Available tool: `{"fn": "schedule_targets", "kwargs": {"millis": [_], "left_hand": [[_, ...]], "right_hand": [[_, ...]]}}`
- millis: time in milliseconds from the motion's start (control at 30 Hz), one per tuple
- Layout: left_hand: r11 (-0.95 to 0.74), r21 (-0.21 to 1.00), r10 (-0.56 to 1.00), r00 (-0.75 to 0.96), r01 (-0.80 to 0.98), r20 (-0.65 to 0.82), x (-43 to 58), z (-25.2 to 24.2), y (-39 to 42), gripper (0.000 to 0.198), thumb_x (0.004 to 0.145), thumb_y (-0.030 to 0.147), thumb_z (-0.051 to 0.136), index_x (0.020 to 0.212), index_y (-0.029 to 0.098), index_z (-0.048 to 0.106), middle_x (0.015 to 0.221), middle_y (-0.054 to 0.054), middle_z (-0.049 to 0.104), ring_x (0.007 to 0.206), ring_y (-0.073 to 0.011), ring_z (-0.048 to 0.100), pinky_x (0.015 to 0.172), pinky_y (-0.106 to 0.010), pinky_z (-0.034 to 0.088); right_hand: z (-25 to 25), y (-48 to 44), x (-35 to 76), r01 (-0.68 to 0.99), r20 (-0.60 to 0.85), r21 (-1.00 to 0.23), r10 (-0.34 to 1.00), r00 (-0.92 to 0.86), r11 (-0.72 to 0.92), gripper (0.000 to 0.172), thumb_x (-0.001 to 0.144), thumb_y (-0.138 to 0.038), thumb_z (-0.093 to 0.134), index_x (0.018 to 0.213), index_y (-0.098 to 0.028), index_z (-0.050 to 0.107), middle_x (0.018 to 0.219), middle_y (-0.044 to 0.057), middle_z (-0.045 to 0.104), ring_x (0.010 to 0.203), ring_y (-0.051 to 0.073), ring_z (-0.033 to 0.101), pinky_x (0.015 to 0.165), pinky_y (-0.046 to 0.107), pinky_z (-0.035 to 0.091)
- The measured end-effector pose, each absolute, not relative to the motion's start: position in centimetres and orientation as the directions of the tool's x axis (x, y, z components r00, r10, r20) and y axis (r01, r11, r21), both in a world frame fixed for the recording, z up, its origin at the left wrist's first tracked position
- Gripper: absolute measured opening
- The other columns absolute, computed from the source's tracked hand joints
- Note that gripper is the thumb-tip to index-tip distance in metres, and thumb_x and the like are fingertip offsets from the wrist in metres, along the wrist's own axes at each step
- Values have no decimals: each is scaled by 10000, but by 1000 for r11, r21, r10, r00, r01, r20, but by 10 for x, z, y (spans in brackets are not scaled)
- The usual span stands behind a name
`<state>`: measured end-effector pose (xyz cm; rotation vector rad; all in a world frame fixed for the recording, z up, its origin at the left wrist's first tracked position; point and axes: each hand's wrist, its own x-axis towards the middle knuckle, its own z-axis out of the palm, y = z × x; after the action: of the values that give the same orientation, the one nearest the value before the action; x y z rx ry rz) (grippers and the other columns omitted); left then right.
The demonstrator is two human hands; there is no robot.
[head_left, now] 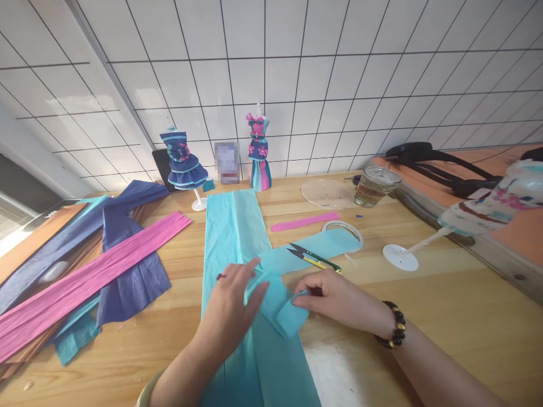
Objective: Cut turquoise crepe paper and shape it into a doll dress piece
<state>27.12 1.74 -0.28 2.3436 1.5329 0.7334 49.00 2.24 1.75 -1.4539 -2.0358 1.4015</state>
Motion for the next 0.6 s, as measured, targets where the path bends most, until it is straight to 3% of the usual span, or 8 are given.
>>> {"fn": "schedule_targets", "kwargs": {"millis": [100, 200, 367, 500, 600], "left_hand": [[-129, 304, 956, 37, 944, 292, 250, 0, 32, 461, 864, 384, 403, 1271, 168, 386, 1041, -138, 580, 995, -299, 526, 847, -440, 391], [161, 192, 971, -191, 968, 147, 232, -1, 41, 623, 827, 430, 421, 1340, 104, 285, 1057, -196, 565, 995, -368, 534, 779, -461, 413], [133, 279, 991, -129, 951, -34, 235, -4, 43, 514, 848, 290, 354, 1329, 124, 290, 1031, -154, 617, 970, -317, 580, 781, -417, 421], [86, 335, 996, -84, 938, -21, 237, 3, 47, 504, 835, 206, 339, 1334, 150, 289, 1157, -156, 585, 1058, -290, 556, 821, -394, 424], [34, 311, 999, -30, 950, -19, 217, 14, 56, 513, 810, 191, 375, 1320, 169, 333, 1216, -133, 558, 1114, -265, 523, 865, -369, 421]], "right_hand": [[28, 26, 500, 484, -362, -873, 739, -569, -55, 205, 755, -385, 591, 723, -185, 623, 584, -24, 545, 528, 109, 500, 504, 223, 388], [31, 31, 509, 398, -345, -913, 701, -625, -95, 246, 748, -423, 599, 806, -188, 637, 661, -20, 573, 552, 100, 518, 537, 225, 425], [22, 39, 514, 382, -329, -920, 713, -620, -92, 323, 744, -465, 600, 881, -174, 627, 635, -35, 544, 516, 77, 515, 535, 216, 420], [11, 41, 512, 350, -309, -932, 720, -621, -97, 375, 720, -482, 621, 909, -158, 620, 617, -37, 547, 498, 75, 527, 522, 212, 424], [6, 41, 511, 318, -295, -942, 722, -626, -109, 403, 716, -481, 629, 935, -144, 615, 606, -38, 544, 483, 71, 527, 511, 210, 428]]}}
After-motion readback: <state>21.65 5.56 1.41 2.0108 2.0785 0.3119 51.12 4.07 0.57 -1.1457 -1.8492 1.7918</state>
